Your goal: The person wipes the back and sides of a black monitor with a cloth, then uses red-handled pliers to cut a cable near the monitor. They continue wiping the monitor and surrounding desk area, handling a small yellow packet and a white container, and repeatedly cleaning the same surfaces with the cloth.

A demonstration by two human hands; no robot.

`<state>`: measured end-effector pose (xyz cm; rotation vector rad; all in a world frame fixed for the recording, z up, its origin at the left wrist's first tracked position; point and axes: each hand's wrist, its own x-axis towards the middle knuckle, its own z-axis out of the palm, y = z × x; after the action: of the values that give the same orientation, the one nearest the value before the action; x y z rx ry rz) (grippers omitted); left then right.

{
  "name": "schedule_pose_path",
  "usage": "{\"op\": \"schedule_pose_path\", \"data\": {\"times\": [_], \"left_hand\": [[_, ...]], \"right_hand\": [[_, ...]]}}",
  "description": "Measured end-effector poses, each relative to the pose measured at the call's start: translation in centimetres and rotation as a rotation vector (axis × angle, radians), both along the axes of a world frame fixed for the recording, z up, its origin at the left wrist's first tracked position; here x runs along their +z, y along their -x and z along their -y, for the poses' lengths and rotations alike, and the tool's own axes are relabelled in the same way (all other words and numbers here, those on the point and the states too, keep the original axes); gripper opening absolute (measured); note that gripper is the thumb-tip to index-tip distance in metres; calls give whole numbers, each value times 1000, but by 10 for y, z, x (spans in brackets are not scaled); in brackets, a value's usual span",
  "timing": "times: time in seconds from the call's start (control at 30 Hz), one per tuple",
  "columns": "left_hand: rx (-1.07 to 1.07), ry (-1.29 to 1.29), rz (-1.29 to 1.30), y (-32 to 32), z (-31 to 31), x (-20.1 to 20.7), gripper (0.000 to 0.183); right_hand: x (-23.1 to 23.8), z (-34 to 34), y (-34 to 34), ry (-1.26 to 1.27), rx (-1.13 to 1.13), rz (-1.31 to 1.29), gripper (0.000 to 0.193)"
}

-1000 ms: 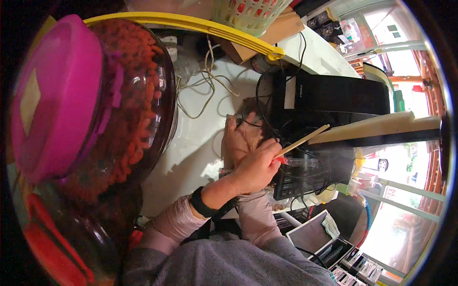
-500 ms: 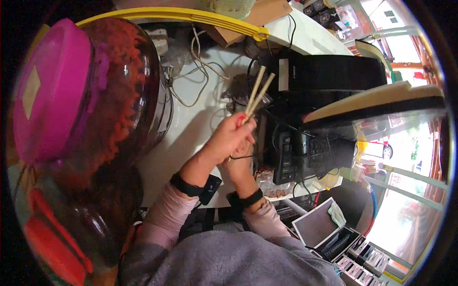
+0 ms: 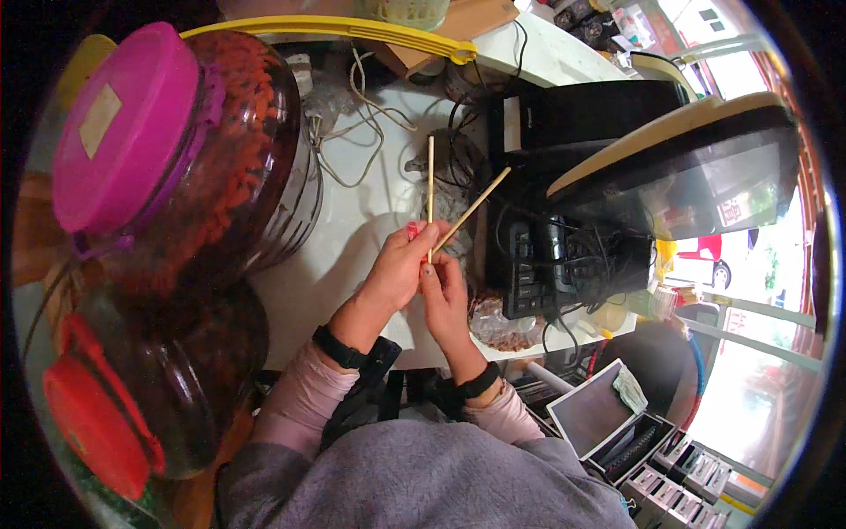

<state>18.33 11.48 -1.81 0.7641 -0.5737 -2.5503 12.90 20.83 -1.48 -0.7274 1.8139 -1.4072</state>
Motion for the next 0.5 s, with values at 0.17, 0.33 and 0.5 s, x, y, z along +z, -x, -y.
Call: {"op": "schedule_pose_path", "data": {"times": [0.17, 0.33, 0.5], "left_hand": [[-18, 214, -1, -6, -14, -1, 37], [76, 227, -97, -10, -20, 11, 42], [235, 83, -207, -16, -11, 10, 32]], "right_hand": [[-1, 1, 5, 41, 35, -102, 17], [9, -9, 7, 33, 25, -71, 17], [15, -24, 10, -12, -83, 24, 20]]}}
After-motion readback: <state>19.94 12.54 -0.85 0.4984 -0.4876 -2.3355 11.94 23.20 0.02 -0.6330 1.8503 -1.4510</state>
